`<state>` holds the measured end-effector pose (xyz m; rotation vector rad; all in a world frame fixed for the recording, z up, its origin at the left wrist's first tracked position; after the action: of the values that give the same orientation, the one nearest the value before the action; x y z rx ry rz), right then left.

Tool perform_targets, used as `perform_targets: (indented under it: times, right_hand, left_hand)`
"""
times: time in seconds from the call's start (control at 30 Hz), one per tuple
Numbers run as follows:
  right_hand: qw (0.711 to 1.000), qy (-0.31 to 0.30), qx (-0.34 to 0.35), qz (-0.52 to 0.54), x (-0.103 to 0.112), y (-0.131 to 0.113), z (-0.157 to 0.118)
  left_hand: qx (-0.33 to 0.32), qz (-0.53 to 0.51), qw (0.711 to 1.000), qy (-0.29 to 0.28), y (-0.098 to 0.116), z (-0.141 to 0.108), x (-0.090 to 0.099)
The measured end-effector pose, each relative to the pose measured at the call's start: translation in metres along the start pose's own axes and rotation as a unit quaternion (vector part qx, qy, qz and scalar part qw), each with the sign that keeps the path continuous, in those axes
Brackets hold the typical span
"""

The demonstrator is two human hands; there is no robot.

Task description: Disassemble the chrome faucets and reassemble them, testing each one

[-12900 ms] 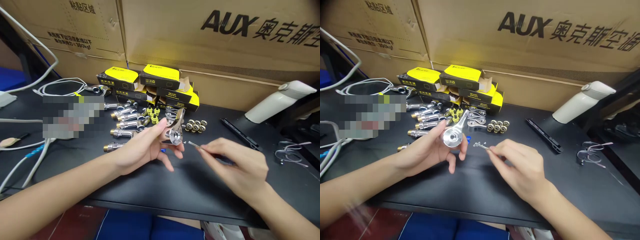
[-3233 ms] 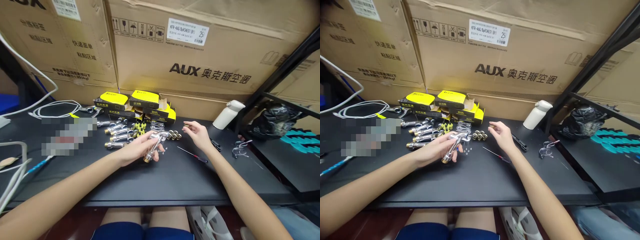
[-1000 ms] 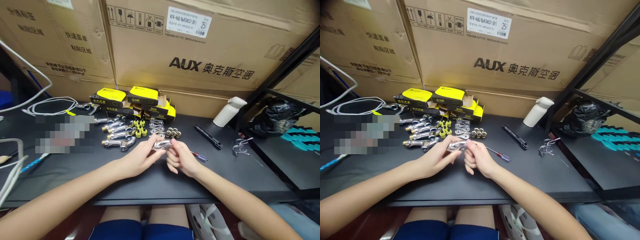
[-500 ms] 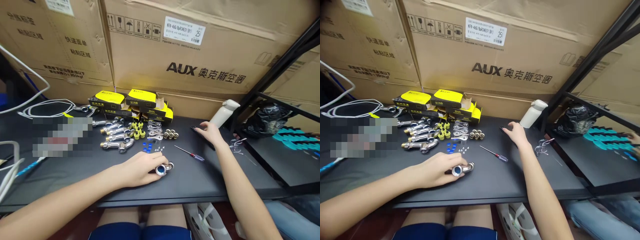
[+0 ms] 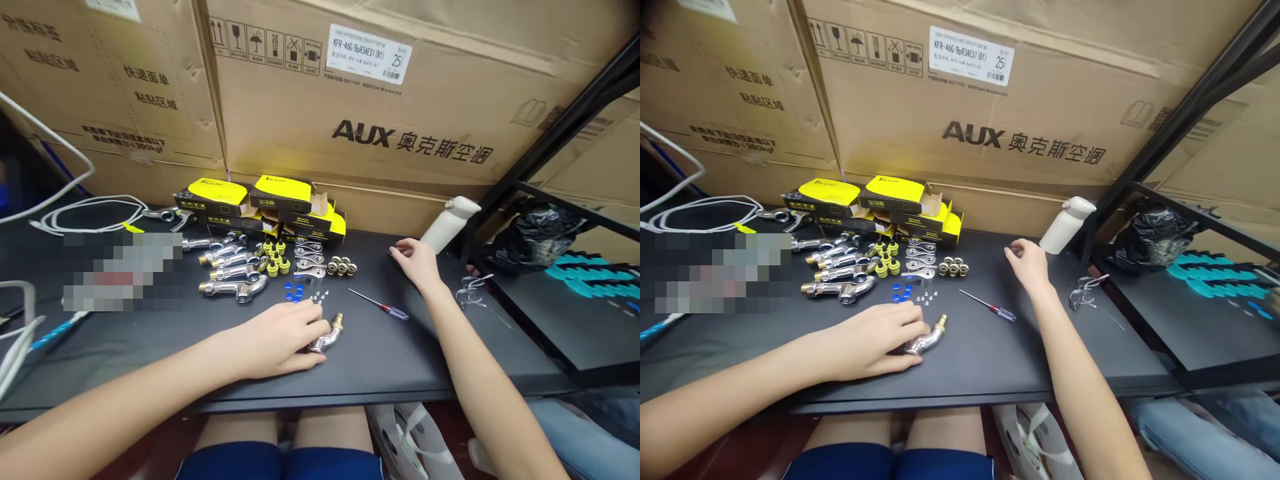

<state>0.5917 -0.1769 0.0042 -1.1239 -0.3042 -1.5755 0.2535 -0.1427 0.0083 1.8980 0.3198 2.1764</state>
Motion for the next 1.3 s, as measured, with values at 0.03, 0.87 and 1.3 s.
perform_targets:
  times: [0.03, 0.87, 1.3]
  right_hand:
    - [0.999, 0.023, 0.019, 0.012, 0.001, -0.01, -0.002]
    - [0.921, -0.087, 0.364, 0.107, -0.029, -0.135, -0.068]
    - [0.922, -0.079, 0.356, 0.132, -0.028, -0.137, -0.072]
  left_hand:
    - [0.001, 0.005, 1.0, 0.002, 0.0, 0.0, 0.0]
    - [0.207, 0.208, 0.954, 0.066, -0.084, -0.016, 0.061]
    - [0.268, 0.175, 0.945, 0.072, -0.091, -0.013, 0.048]
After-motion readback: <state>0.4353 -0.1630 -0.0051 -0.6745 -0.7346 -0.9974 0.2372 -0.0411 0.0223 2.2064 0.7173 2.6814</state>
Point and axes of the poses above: each hand's wrist, its own z-axis towards the middle knuckle, its own x-axis out of the back of the hand, y = z × x, the point moved 3 cm from there along z, towards the middle knuckle, and after that the axes turned 7 degrees about -z, right-handed, at the moved point
